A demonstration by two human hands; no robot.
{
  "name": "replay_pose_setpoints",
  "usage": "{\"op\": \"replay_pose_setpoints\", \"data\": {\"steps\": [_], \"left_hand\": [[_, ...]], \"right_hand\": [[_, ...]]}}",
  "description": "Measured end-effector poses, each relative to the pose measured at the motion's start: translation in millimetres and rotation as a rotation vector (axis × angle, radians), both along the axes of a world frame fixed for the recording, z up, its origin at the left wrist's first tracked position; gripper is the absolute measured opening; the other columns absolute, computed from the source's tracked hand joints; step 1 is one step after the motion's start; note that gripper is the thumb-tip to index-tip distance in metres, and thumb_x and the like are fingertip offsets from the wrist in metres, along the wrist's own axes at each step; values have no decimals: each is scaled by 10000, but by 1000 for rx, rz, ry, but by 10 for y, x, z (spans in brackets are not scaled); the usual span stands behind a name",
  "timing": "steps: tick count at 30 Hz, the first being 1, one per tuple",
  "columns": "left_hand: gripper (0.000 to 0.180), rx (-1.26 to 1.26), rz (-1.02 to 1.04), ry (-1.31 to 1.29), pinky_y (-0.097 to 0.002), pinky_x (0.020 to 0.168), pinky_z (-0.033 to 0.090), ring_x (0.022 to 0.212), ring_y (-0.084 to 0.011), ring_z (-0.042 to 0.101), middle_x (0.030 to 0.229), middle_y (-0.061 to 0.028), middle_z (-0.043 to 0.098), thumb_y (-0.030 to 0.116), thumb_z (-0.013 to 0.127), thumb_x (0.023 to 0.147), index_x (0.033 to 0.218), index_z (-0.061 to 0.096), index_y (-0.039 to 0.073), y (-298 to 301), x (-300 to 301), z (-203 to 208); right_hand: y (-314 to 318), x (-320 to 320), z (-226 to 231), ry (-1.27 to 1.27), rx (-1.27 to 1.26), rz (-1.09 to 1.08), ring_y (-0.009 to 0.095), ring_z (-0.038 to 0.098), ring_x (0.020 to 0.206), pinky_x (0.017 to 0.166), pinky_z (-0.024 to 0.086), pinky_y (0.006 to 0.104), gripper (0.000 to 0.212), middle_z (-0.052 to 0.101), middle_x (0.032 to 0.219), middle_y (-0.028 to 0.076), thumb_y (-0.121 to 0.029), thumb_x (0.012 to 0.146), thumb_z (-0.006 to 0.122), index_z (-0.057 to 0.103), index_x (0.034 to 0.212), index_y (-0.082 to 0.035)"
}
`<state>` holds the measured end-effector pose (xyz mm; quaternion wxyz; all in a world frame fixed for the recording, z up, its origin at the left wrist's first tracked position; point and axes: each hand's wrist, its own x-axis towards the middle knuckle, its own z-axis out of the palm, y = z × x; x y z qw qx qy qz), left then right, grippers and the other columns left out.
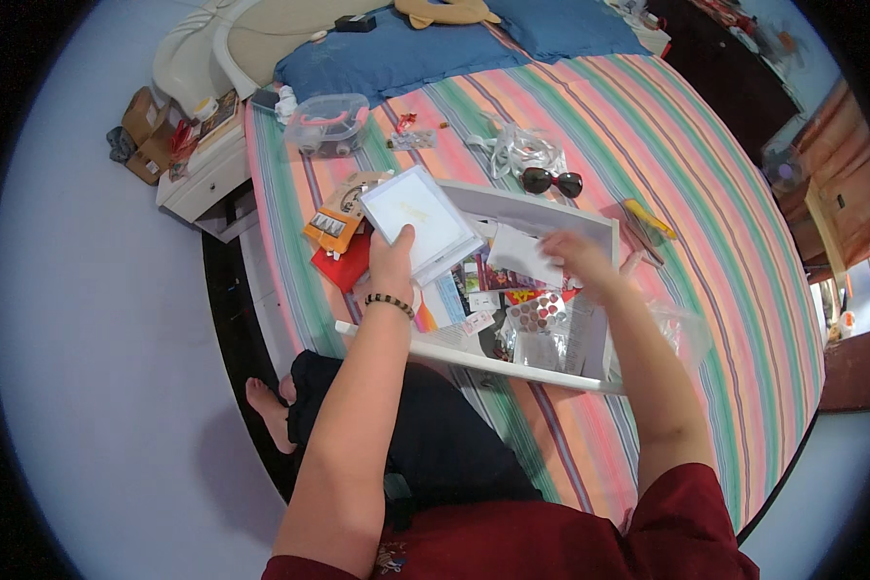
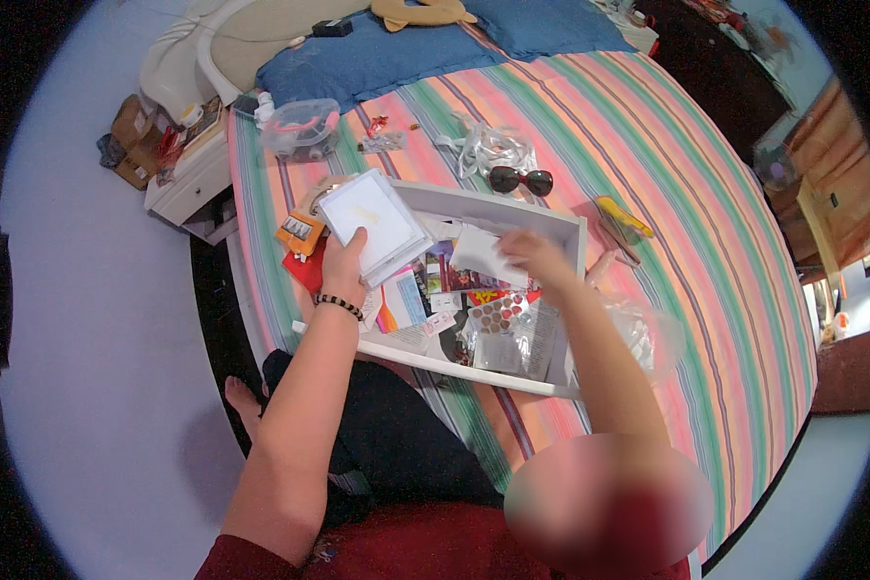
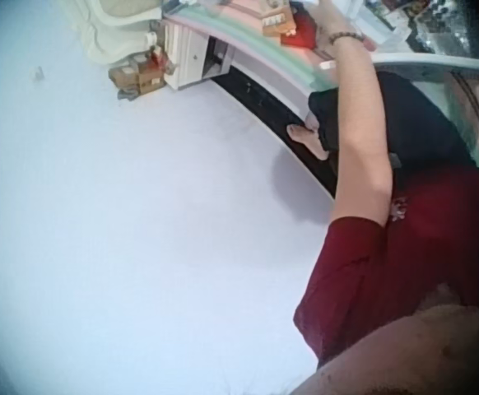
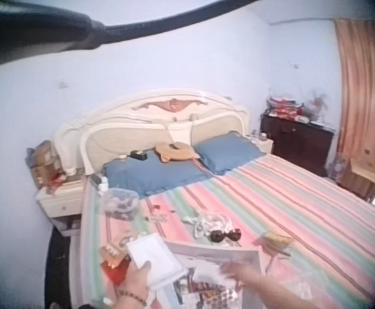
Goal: The person sits on the floor and sorts through a white drawer filled with miscellaneous items. They pick up various objects including plastic bags, papers, sunglasses, and small boxes, inspecting them briefly before placing them on the bed or back into the drawer. The person also handles a clear plastic container and a newspaper used as a liner.
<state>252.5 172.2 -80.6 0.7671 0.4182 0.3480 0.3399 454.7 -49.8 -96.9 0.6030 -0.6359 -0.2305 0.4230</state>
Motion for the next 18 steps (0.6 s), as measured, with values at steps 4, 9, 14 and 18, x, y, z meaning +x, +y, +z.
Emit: {"op": "replay_pose_setpoints", "data": {"steps": [4,9,14,18], "left_hand": [[401,32,4,18,-326,846,441,996,-220,540,1134,-140,536,40,543,851,1212,395,-53,-5,17,-39],[374,67,12,17,-324,846,437,986,-218,544,1120,-139,546,53,551,848,1184,424,-49,-30,33,-14],[363,79,22,44,-325,853,425,984,-212,544,1109,-135,556,71,562,844,1164,440,-48,-19,38,-49],[359,98,18,118,-326,856,419,981,-211,545,1100,-136,559,86,569,841,1150,446,-46,-1,58,-103]], "right_hand": [[446,-497,-305,-974,-462,589,285,427,1201,962,387,417,763,429,1315,148,-246,647,747,405,1297,-36],[527,-348,-405,-1303,-593,653,281,254,1326,999,359,413,1027,251,1446,110,-335,534,809,279,1369,-52],[694,-217,-360,-1351,-625,674,308,443,1160,913,431,397,900,400,1327,101,-392,524,802,423,1273,-66],[834,-268,-249,-1433,-688,814,315,568,972,819,483,378,670,537,1127,120,-315,642,723,480,1215,-66]]}}
